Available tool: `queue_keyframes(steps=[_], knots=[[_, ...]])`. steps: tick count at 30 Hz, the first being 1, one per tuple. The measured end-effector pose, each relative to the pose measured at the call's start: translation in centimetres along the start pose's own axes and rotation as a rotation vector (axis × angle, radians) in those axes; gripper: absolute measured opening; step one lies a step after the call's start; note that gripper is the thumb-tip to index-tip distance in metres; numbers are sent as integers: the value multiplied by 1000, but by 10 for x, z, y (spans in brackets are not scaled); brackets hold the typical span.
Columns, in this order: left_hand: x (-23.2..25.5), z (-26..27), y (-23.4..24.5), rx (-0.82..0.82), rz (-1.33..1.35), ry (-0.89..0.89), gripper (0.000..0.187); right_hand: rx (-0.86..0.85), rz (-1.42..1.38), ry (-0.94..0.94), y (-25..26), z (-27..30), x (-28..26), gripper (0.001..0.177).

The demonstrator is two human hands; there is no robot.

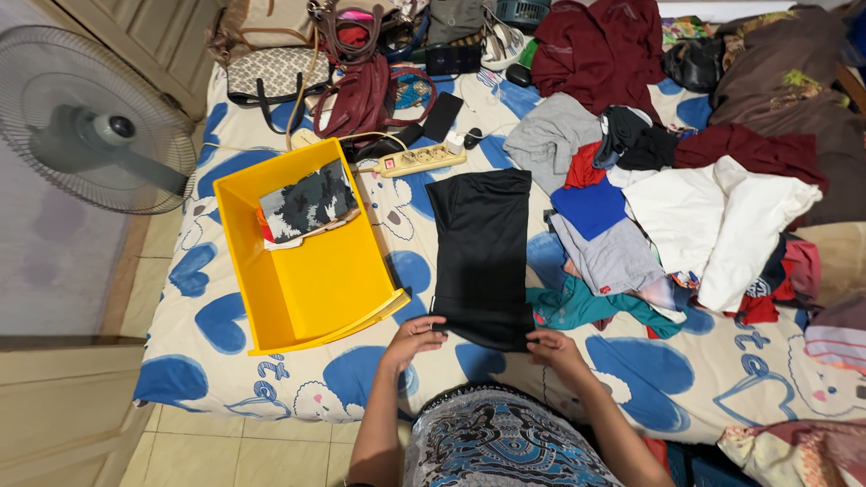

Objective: The person folds a black t-shirt and places it into a yellow plastic drawer located on a bed.

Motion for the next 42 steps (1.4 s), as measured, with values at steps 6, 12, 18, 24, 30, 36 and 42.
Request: queue_keyframes(steps=[6, 12, 18, 24, 30, 36, 42], knots=[[6, -13, 4, 92, -4, -42, 34, -16, 160, 47, -13, 2, -30, 49], [1, -29, 31, 357, 5, -259, 22, 99, 33, 126, 3, -20, -36, 32], [60, 6, 20, 569, -359, -539, 15, 219, 141, 245, 18, -25, -51, 25], [35, -6, 16, 400, 26, -319, 17, 267, 444, 488, 8, -9, -90, 21], [18, -9, 28, 453, 10, -379, 16, 72, 178, 462, 2, -15, -86, 13], [23, -4, 24, 425, 11, -330, 12, 87, 137, 387, 20, -30, -62, 11], [17, -7, 16, 312, -103, -258, 24, 96, 52, 369, 27, -37, -49, 7]])
Point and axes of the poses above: each hand's wrist, its own z-axis away from the middle knuckle, its own y-axis out of the back of the hand, x = y × z, the point moved 9 cm from there along -z, towards the middle knuckle, and after that the axes turned 5 degrees about -z, right-handed, at the moved point
